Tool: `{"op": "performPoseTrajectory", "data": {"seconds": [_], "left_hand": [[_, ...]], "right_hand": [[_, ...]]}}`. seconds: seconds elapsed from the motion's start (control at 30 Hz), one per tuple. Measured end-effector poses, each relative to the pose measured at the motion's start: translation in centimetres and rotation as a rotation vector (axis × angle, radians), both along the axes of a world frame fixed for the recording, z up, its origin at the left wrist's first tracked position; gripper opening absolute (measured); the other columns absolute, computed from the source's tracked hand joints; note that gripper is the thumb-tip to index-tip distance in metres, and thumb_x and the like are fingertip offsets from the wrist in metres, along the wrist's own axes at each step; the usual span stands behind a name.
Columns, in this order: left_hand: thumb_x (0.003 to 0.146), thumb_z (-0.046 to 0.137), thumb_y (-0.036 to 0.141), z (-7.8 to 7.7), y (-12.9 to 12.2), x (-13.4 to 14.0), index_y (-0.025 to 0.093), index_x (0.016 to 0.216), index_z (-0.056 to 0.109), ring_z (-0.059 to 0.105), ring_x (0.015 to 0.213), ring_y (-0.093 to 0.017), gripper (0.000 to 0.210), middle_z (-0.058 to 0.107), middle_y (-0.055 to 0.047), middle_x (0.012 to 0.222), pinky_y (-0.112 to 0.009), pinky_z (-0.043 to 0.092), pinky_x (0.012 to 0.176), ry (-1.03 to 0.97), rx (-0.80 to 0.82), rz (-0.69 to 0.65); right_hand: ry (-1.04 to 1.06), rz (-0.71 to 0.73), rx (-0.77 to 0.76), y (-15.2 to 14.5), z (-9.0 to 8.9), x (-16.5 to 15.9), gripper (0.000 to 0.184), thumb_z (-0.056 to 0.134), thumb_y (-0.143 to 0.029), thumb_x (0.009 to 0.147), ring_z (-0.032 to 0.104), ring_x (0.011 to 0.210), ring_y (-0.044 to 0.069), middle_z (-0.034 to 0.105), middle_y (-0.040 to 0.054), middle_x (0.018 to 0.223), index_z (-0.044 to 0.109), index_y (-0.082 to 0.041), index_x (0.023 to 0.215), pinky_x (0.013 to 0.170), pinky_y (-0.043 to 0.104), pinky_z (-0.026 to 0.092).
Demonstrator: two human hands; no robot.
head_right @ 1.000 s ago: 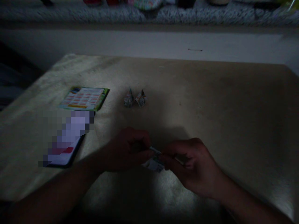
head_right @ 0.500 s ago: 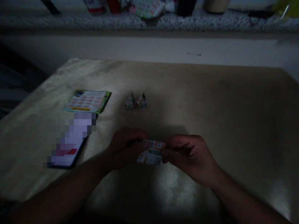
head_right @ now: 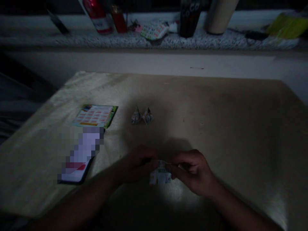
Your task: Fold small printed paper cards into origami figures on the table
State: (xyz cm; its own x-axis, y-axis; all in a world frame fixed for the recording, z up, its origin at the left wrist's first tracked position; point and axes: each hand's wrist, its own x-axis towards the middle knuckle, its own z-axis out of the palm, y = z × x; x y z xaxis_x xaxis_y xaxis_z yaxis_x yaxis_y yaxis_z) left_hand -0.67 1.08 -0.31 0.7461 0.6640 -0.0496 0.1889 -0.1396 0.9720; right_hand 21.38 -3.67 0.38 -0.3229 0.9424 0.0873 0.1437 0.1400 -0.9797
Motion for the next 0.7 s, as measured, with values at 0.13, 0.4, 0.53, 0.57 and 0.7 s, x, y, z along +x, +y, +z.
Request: {"op": "performPoseTrajectory", "data": {"seconds": [0.13,0.4,0.53,0.57,0.7], "left_hand": [[0.094,0.052,0.046,0.0,-0.2,0.1,0.015,0.067,0.052,0.035,0.051,-0.007,0.042,0.04,0.006,0.056,-0.019,0.027,0.048,0.006,-0.04,-0.044],[0.098,0.046,0.047,1.1,0.5,1.7,0.018,0.063,0.043,0.031,0.049,-0.008,0.046,0.034,0.006,0.055,-0.021,0.023,0.047,0.048,-0.054,-0.149],[0.099,0.046,0.04,1.6,1.4,2.5,0.017,0.064,0.046,0.035,0.05,-0.008,0.041,0.037,0.006,0.055,-0.022,0.024,0.049,0.098,0.007,-0.204],[0.099,0.046,0.04,1.6,1.5,2.6,0.017,0.065,0.045,0.035,0.051,-0.008,0.041,0.036,0.006,0.055,-0.022,0.024,0.05,0.099,0.01,-0.199],[0.1,0.041,0.045,0.8,0.9,3.0,0.017,0.067,0.045,0.036,0.054,-0.008,0.044,0.036,0.005,0.058,-0.021,0.027,0.052,0.055,-0.036,-0.079]], "right_hand": [[0.034,0.087,-0.018,0.3,0.0,0.6,0.016,0.068,-0.02,0.091,0.068,0.054,0.013,0.073,0.0025,0.062,0.074,-0.016,0.076,0.052,0.022,0.052],[0.016,-0.053,-0.067,0.4,-0.3,1.4,0.006,0.072,-0.019,0.086,0.069,0.055,0.014,0.076,0.0034,0.067,0.077,-0.018,0.082,0.05,0.02,0.052],[0.005,-0.102,-0.046,0.4,-0.4,1.8,0.012,0.073,-0.021,0.087,0.067,0.055,0.015,0.075,0.0045,0.065,0.078,-0.017,0.077,0.051,0.022,0.052],[0.012,-0.113,-0.054,0.4,-0.4,1.8,0.012,0.073,-0.022,0.087,0.067,0.055,0.015,0.075,0.005,0.066,0.078,-0.016,0.077,0.05,0.023,0.051],[0.102,-0.135,-0.191,0.7,-0.8,1.6,0.013,0.075,-0.028,0.086,0.068,0.059,0.015,0.075,0.0047,0.069,0.079,-0.017,0.084,0.053,0.022,0.052]]}}
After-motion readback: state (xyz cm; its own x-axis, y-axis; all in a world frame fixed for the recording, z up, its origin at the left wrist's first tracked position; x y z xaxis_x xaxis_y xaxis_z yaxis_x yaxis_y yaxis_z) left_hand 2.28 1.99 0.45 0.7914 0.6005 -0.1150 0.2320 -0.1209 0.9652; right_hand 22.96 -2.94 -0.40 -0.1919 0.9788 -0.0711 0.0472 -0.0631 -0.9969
